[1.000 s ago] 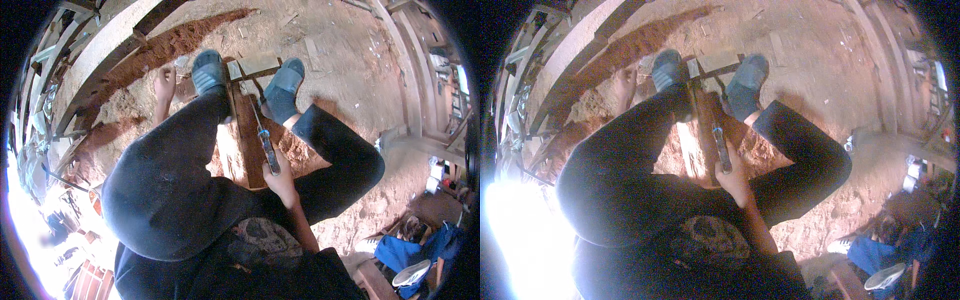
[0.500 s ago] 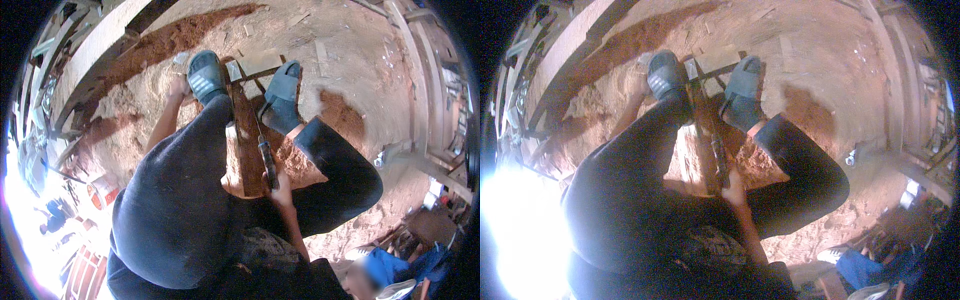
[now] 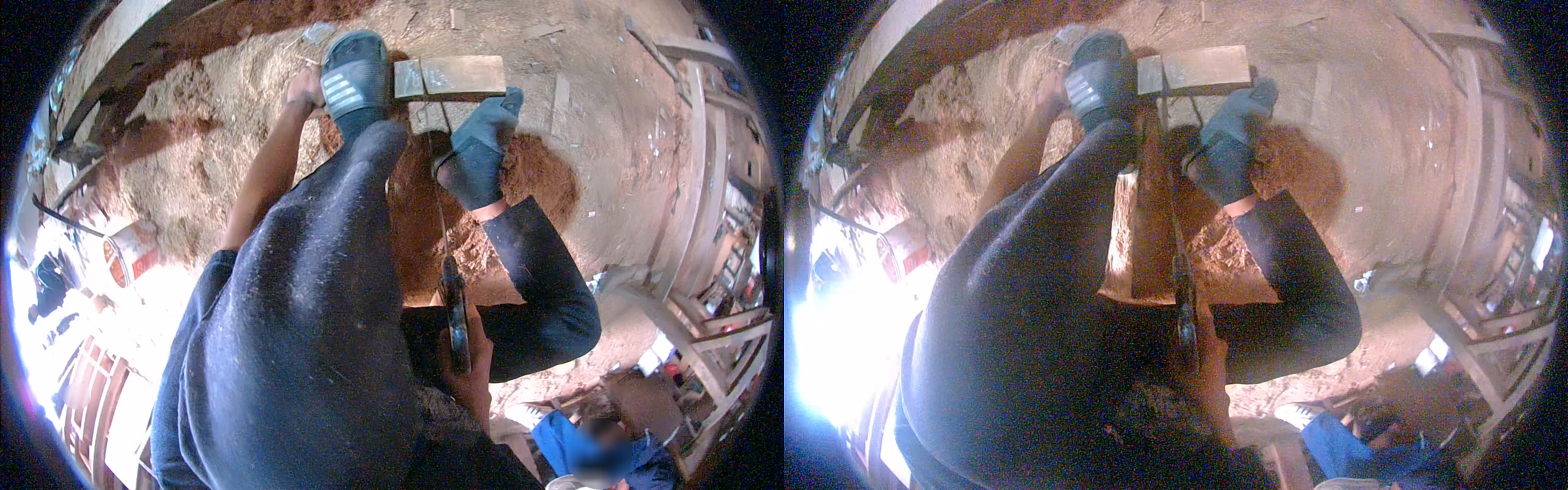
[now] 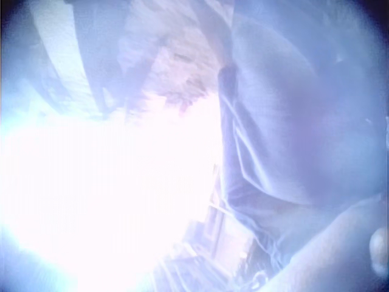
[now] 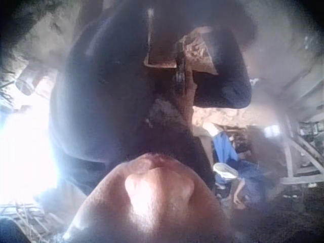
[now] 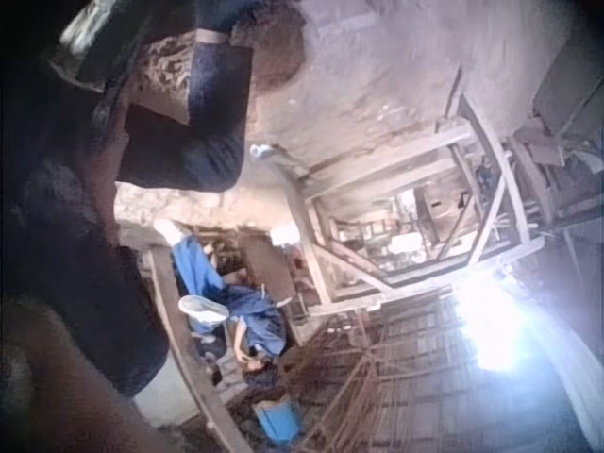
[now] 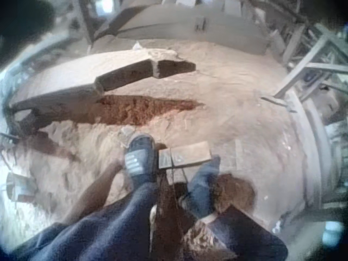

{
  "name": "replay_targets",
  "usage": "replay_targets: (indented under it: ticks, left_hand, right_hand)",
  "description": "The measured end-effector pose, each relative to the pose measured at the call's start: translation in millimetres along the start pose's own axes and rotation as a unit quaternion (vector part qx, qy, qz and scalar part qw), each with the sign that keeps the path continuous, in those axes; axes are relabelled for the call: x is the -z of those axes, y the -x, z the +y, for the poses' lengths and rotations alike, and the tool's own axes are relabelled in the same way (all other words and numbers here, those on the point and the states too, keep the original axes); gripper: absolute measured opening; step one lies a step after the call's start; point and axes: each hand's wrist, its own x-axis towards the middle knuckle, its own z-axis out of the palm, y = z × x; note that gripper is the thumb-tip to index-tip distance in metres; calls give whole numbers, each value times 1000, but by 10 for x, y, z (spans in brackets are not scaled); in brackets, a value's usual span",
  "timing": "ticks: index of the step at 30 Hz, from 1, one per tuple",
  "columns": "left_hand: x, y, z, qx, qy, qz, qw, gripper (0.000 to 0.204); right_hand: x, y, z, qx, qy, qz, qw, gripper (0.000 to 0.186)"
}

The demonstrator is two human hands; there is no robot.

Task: The person uses a hand saw to cut a small rectangular piece of wood held between their feet. After completing the cut, they lift the piece and inspect it.

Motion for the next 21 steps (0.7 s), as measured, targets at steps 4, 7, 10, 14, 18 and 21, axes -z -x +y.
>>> replay_targets:
  ticks: [4, 7, 10, 14, 18, 21]
  left_hand:
    - [173, 24, 529, 28, 50, -70, 996, 29]
    - [184, 178, 154, 7, -26, -51, 998, 28]
    - [163, 164, 155, -6, -11, -20, 1000, 28]
    - [112, 68, 223, -53, -9, -42, 998, 29]
    - [197, 157, 286, -7, 31, -43, 999, 29]
    - [322, 138, 300, 2, 11, -93, 996, 30]
  right_hand:
    - [-167, -323, -61, 19, 21, 43, 999, 57]
    - [-325, -544, 111, 8, -18, 3, 1000, 57]
    - [-215, -37, 19, 39, -12, 55, 998, 53]
    - [-193, -226, -88, 15, 5, 43, 999, 50]
    - [-266, -264, 54, 86, 27, 69, 993, 52]
    - [-230, -45, -84, 103, 19, 59, 993, 53]
